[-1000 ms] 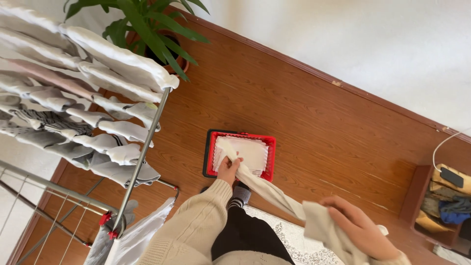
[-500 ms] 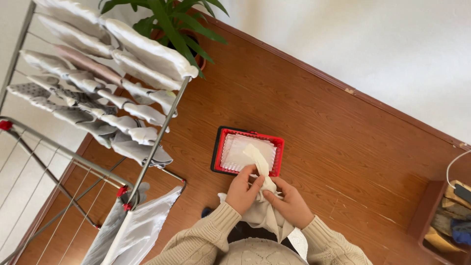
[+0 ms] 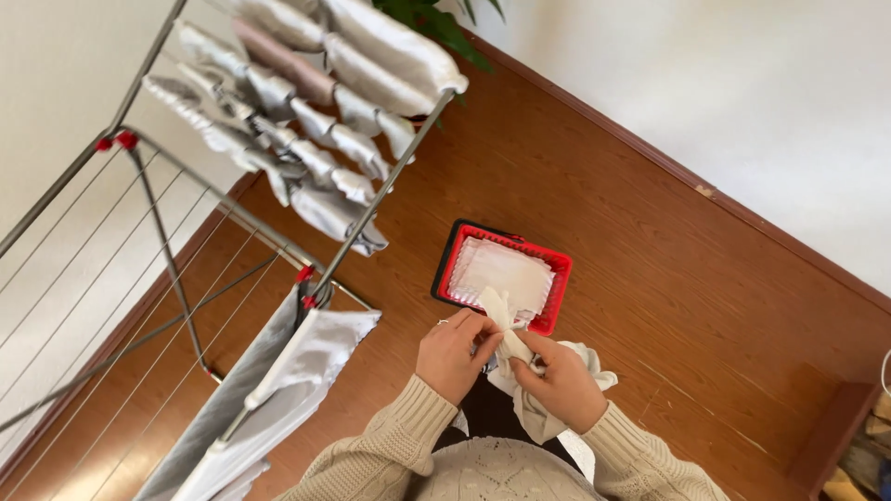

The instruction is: The person takes white cloths from a red basket and hangs them one by one on a metal drying rack. The person unfolds each cloth and drapes it over the horizontal bars of the rack.

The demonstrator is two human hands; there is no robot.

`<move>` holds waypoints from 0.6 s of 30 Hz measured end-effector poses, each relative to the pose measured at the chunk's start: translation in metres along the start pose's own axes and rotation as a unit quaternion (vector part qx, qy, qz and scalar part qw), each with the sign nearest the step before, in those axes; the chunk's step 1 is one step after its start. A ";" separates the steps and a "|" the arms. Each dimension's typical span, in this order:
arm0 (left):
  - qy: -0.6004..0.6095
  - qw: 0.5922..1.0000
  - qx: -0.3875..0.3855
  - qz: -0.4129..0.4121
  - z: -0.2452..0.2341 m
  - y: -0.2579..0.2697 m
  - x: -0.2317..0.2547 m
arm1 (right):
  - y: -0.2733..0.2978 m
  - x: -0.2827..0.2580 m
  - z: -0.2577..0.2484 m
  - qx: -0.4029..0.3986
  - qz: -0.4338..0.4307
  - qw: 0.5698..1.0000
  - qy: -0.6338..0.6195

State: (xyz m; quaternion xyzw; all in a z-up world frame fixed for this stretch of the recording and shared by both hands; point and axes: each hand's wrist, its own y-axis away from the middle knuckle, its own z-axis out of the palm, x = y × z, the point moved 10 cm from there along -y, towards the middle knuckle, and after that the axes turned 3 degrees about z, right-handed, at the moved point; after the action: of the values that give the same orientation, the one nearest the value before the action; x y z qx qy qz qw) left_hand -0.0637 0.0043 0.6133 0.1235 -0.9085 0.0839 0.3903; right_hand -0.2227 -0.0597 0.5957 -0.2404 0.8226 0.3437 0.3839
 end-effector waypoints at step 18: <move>0.395 0.891 0.056 -0.214 -0.061 0.166 -0.052 | 0.077 -0.073 0.113 -0.119 -0.099 0.988 -0.019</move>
State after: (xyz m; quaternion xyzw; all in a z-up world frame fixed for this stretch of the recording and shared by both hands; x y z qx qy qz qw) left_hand -0.0348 0.1868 0.6077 0.2933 -0.6244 0.0908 0.7182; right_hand -0.1778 0.0847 0.6303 -0.3581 0.7403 0.4041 0.4005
